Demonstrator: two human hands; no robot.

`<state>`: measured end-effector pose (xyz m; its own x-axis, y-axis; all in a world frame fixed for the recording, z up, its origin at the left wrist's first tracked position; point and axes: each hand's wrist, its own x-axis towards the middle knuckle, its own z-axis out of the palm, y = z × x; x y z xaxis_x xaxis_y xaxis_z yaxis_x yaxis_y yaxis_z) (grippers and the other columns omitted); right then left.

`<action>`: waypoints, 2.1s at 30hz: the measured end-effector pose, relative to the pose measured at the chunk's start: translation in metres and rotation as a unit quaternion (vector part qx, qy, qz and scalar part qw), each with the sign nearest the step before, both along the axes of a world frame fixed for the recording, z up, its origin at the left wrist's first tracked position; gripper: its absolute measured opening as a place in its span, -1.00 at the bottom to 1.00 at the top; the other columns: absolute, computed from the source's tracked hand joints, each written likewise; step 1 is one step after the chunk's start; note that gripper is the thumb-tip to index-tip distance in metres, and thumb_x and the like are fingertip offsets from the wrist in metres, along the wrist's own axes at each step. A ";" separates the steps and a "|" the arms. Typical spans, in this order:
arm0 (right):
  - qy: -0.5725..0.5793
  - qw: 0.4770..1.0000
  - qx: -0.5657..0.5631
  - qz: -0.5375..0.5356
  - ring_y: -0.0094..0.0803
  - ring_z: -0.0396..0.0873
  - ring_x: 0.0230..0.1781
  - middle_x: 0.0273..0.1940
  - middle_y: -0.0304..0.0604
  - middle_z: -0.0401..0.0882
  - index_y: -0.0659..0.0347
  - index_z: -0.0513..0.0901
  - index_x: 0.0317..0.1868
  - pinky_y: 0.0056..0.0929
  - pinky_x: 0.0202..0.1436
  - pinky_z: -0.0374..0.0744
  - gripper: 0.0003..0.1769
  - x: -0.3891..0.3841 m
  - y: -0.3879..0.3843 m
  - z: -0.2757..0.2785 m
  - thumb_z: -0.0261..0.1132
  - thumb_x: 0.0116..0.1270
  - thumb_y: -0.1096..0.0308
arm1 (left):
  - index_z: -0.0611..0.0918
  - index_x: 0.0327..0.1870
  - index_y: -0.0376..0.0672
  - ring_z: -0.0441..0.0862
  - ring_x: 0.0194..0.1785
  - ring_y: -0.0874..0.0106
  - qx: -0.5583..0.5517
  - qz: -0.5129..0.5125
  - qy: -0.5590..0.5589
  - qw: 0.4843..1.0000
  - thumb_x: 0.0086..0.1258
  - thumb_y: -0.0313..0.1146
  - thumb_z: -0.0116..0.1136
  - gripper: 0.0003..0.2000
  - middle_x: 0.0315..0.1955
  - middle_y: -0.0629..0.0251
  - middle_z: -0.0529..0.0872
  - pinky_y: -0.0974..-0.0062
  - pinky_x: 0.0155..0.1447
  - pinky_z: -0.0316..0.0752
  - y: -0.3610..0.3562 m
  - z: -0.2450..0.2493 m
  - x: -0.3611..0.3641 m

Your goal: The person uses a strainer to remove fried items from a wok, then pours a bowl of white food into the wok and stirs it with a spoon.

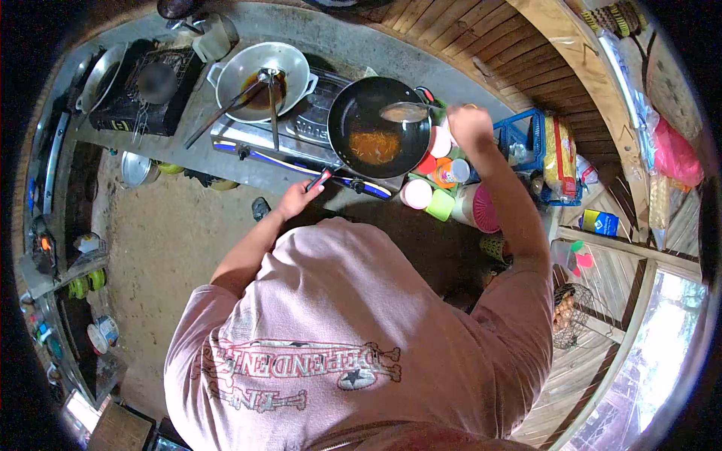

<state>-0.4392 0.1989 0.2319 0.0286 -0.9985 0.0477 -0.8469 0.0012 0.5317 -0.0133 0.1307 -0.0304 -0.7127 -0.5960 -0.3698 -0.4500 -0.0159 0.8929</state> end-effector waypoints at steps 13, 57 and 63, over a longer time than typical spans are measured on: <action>-0.142 0.954 0.200 -0.172 -0.10 0.76 -0.25 -0.29 0.08 0.75 0.13 0.78 -0.28 -0.17 -0.19 0.68 -0.80 -0.057 0.028 -0.116 0.23 0.22 0.31 | 0.61 -0.23 -0.26 0.51 -0.56 0.36 -0.085 0.015 -0.060 0.994 0.46 0.12 0.14 -0.51 -0.66 0.20 0.57 0.27 -0.37 0.42 0.009 0.041 -0.006; -0.126 0.963 0.098 -0.217 -0.11 0.76 -0.17 -0.22 -0.04 0.77 0.15 0.81 -0.26 -0.12 -0.17 0.71 -0.76 -0.016 0.022 0.002 0.20 0.23 0.35 | 0.56 -0.40 -0.13 0.34 -0.62 0.65 0.059 0.041 -0.017 0.997 0.47 -0.07 0.23 -0.67 -0.66 0.51 0.48 0.55 -0.53 0.24 0.007 0.031 0.013; -0.105 0.977 0.120 -0.144 -0.12 0.77 -0.19 -0.24 -0.05 0.78 0.16 0.81 -0.28 -0.11 -0.20 0.71 -0.77 -0.019 0.022 -0.034 0.21 0.23 0.34 | 0.58 -0.42 -0.17 0.36 -0.63 0.61 -0.032 0.030 -0.054 0.998 0.45 -0.04 0.24 -0.63 -0.70 0.47 0.49 0.49 -0.52 0.27 0.012 0.054 0.007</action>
<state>-0.4584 0.2207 0.1982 -0.2408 -0.9465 -0.2147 -0.9200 0.1521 0.3613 -0.0066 0.1422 0.0238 -0.6335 -0.6610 -0.4021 -0.5437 0.0106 0.8392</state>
